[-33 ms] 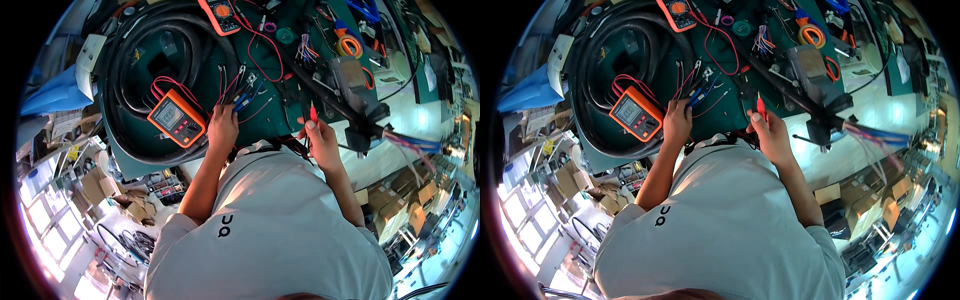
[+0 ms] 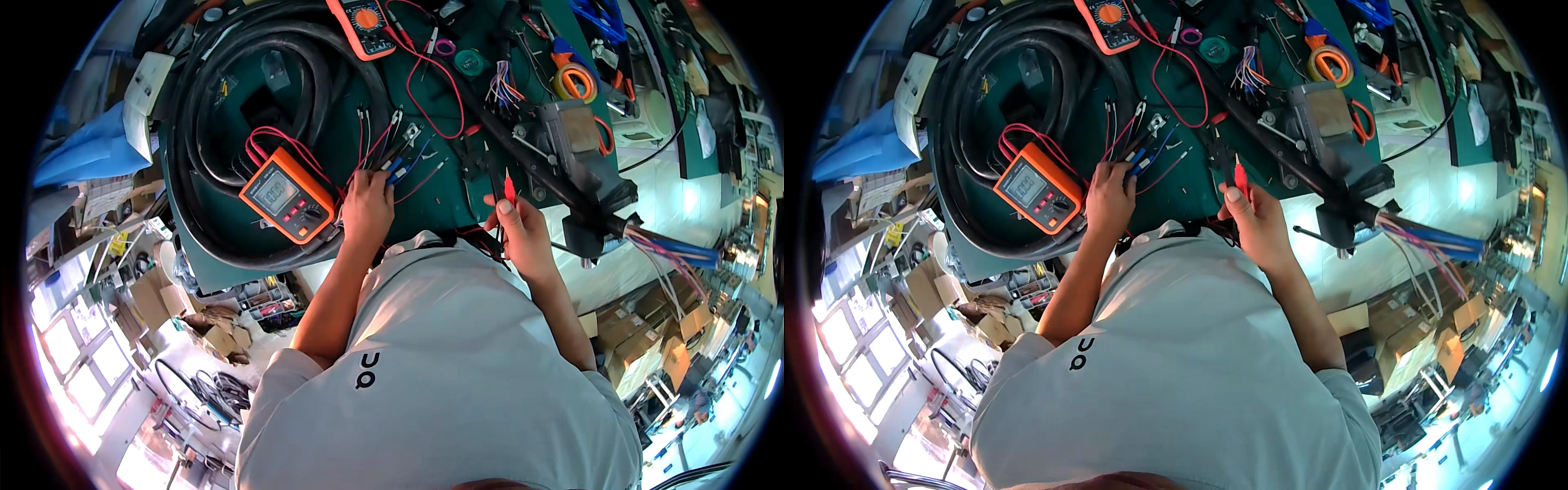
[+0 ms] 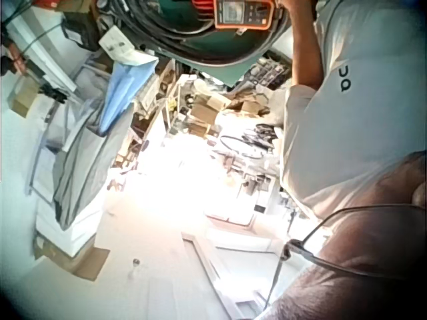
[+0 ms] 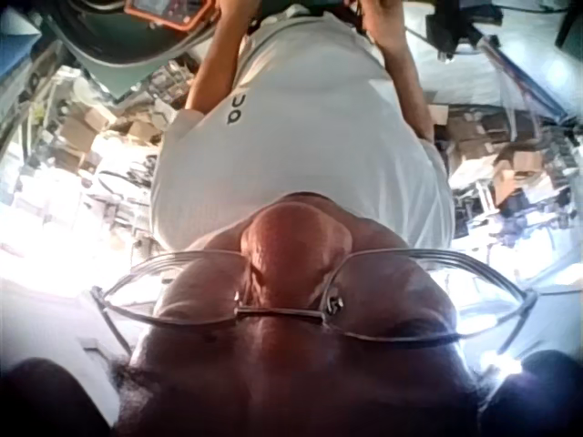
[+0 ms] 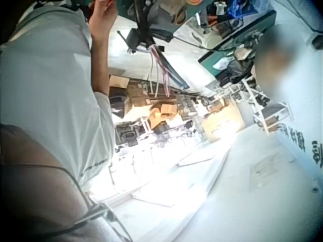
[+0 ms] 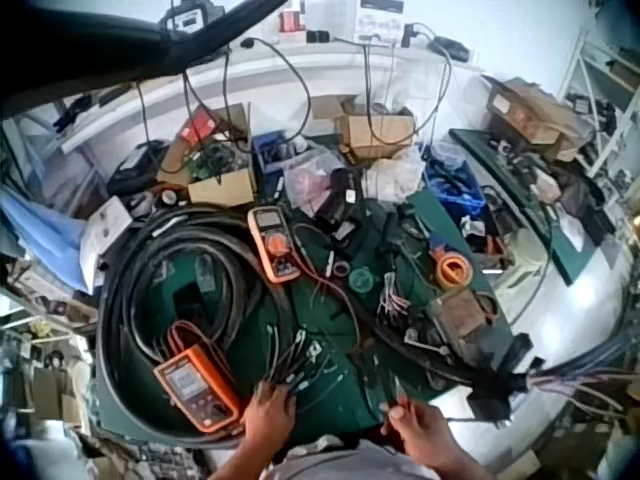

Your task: The person writes in a notebook, uses a multimeter to test electrical cables and connectors on a workbench and on the floor, and handles a charging plug.

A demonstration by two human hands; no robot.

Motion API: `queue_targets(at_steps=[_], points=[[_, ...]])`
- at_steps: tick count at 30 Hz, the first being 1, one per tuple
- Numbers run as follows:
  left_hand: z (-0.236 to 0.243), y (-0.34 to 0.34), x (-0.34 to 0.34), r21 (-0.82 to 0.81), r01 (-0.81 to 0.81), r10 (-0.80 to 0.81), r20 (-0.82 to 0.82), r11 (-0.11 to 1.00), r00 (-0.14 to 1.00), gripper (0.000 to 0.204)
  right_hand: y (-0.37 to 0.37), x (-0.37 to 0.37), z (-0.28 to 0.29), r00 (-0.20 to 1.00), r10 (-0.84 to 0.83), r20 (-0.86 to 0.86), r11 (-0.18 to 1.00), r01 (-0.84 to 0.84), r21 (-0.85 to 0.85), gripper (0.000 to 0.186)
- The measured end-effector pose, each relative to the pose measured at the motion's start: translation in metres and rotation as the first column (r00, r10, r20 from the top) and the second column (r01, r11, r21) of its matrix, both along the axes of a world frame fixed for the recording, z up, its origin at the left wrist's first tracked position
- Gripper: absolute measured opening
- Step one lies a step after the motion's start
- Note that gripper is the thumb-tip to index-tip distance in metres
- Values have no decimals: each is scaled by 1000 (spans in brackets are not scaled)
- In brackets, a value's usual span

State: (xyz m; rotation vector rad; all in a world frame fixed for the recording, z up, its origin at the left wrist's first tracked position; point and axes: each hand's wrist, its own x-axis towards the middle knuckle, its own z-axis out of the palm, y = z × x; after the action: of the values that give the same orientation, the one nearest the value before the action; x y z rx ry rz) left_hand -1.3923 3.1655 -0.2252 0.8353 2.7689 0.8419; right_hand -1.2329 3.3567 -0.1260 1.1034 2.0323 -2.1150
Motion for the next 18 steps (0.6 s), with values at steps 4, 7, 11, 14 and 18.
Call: queue_targets(at_steps=[4, 7, 11, 14, 18], points=[[-2, 20, -9, -129, 50, -67, -131, 990, 989, 23, 15, -20, -3, 1000, 20, 19, 999, -19, -30, 50], [-12, 34, -16, -215, 83, -130, -211, 973, 969, 20, 15, -26, 5, 999, 33, 27, 999, -32, -40, 56], [-17, 35, -24, -140, 112, -137, -182, 984, 974, 16, 12, -25, 14, 1000, 21, 23, 999, -20, -27, 57], [24, 34, -27, -135, -48, 99, 406, 990, 908, 24, 11, -19, 13, 1000, -12, -4, 1000, 12, -2, 57], [38, 8, -35, 335, -24, -186, 580, 942, 793, 34, 2, -9, 14, 1000, -4, -25, 1000, 5, 30, 58]])
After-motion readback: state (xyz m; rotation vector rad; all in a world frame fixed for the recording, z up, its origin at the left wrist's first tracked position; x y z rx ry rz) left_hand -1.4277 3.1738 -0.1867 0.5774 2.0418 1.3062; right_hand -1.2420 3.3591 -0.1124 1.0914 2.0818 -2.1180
